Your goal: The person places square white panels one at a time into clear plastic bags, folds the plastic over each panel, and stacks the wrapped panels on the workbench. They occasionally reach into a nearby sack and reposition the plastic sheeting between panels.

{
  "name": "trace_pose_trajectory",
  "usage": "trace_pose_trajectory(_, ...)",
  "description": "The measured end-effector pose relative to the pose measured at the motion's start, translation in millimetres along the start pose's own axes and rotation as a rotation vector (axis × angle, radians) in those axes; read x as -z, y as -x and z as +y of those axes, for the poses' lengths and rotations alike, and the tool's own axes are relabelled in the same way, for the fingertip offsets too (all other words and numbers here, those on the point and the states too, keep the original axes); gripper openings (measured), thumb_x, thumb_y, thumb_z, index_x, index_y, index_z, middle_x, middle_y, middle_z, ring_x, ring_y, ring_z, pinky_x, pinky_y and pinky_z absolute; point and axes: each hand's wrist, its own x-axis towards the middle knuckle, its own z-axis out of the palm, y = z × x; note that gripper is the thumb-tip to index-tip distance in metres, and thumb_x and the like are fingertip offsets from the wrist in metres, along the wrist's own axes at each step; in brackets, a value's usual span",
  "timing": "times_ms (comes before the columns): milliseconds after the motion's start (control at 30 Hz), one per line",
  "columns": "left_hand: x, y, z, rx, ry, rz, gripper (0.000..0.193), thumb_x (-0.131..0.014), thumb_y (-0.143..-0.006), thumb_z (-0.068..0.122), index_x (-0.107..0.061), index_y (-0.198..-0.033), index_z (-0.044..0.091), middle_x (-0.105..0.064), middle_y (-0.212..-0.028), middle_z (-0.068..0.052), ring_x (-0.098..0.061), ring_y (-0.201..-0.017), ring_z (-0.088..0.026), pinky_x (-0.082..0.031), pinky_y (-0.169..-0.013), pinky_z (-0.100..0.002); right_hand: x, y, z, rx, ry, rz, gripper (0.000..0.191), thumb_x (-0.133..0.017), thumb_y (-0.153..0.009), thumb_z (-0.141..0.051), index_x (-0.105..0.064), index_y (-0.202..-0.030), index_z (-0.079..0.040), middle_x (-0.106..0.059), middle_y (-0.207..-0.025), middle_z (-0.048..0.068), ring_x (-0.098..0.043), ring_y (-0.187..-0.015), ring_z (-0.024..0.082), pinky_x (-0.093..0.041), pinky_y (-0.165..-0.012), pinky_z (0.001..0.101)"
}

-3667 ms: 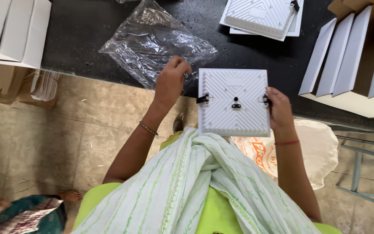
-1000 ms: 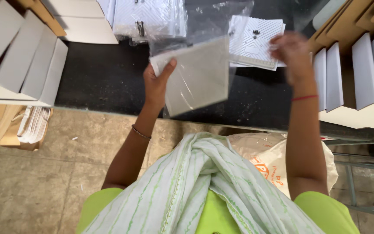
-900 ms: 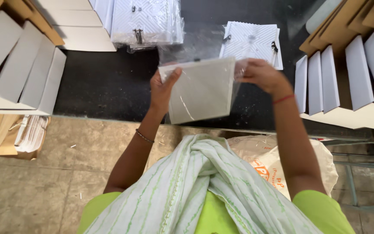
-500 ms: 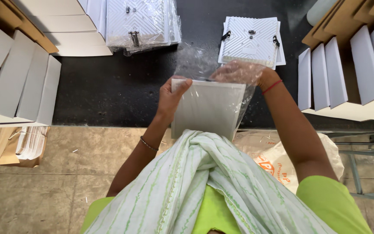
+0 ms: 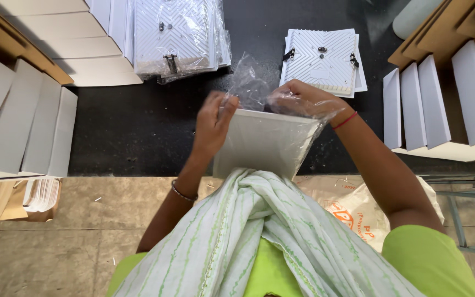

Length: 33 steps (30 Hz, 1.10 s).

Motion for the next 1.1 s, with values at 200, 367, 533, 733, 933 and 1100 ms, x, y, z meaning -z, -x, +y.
trace_pose_trajectory(200,15,-29,32,-0.313,-0.501,-0.075,0.008,-0.078,-0.087,0.012,-0.075,-0.090,0.005,-0.059,-0.094,-0.006,-0.056,-0.094,-0.027,-0.049,-0.081,-0.040,-9,1,33,0.156,-0.277,-0.025,0.042,-0.058,-0.103,-0.038,-0.059,-0.129,-0.004,-0.071,-0.120,0.007,-0.065,-0.098,0.012,-0.057,-0.080,0.0297)
trace_pose_trajectory(367,-7,-27,61,-0.335,-0.620,-0.098,0.010,-0.076,-0.085,0.003,-0.072,-0.091,0.010,-0.058,-0.094,-0.006,-0.062,-0.090,-0.026,-0.051,-0.075,-0.042,-16,4,40,-0.073,-0.230,0.025,0.046,-0.061,-0.101,-0.040,-0.059,-0.131,-0.006,-0.072,-0.113,0.007,-0.066,-0.095,0.011,-0.056,-0.080,0.0283)
trace_pose_trajectory(533,-15,-34,64,-0.289,-0.496,-0.171,0.018,-0.072,-0.083,0.000,-0.062,-0.097,0.003,-0.061,-0.095,-0.011,-0.065,-0.086,-0.037,-0.050,-0.070,-0.047,-19,1,40,0.145,-0.042,0.082,0.045,-0.063,-0.105,-0.038,-0.064,-0.132,-0.002,-0.068,-0.113,0.008,-0.065,-0.095,0.012,-0.055,-0.080,0.0280)
trace_pose_trajectory(733,-4,-39,40,-0.337,-0.400,-0.522,0.018,-0.062,-0.089,-0.006,-0.063,-0.103,0.006,-0.070,-0.100,-0.011,-0.071,-0.091,-0.035,-0.055,-0.077,-0.046,-21,-14,37,0.148,-0.588,-0.266,0.042,-0.071,-0.095,-0.035,-0.073,-0.122,-0.003,-0.072,-0.099,0.000,-0.062,-0.084,0.006,-0.053,-0.072,0.0222)
trace_pose_trajectory(933,5,-72,36,-0.087,-0.247,-0.720,0.029,-0.077,-0.083,0.000,-0.055,-0.100,0.007,-0.063,-0.102,-0.004,-0.073,-0.085,-0.023,-0.060,-0.072,-0.037,-23,-11,19,0.013,-0.442,-0.232,0.043,-0.065,-0.100,-0.040,-0.073,-0.116,-0.002,-0.071,-0.091,0.001,-0.062,-0.080,0.006,-0.055,-0.068,0.0240)
trace_pose_trajectory(1100,-9,-73,38,-0.257,-0.337,-0.591,0.048,-0.087,-0.061,0.001,-0.053,-0.095,0.008,-0.055,-0.103,-0.005,-0.067,-0.082,-0.026,-0.056,-0.068,-0.036,-24,-11,8,-0.056,-0.392,-0.166,0.046,-0.066,-0.098,-0.041,-0.074,-0.117,0.000,-0.073,-0.099,0.002,-0.063,-0.089,0.005,-0.055,-0.077,0.0240)
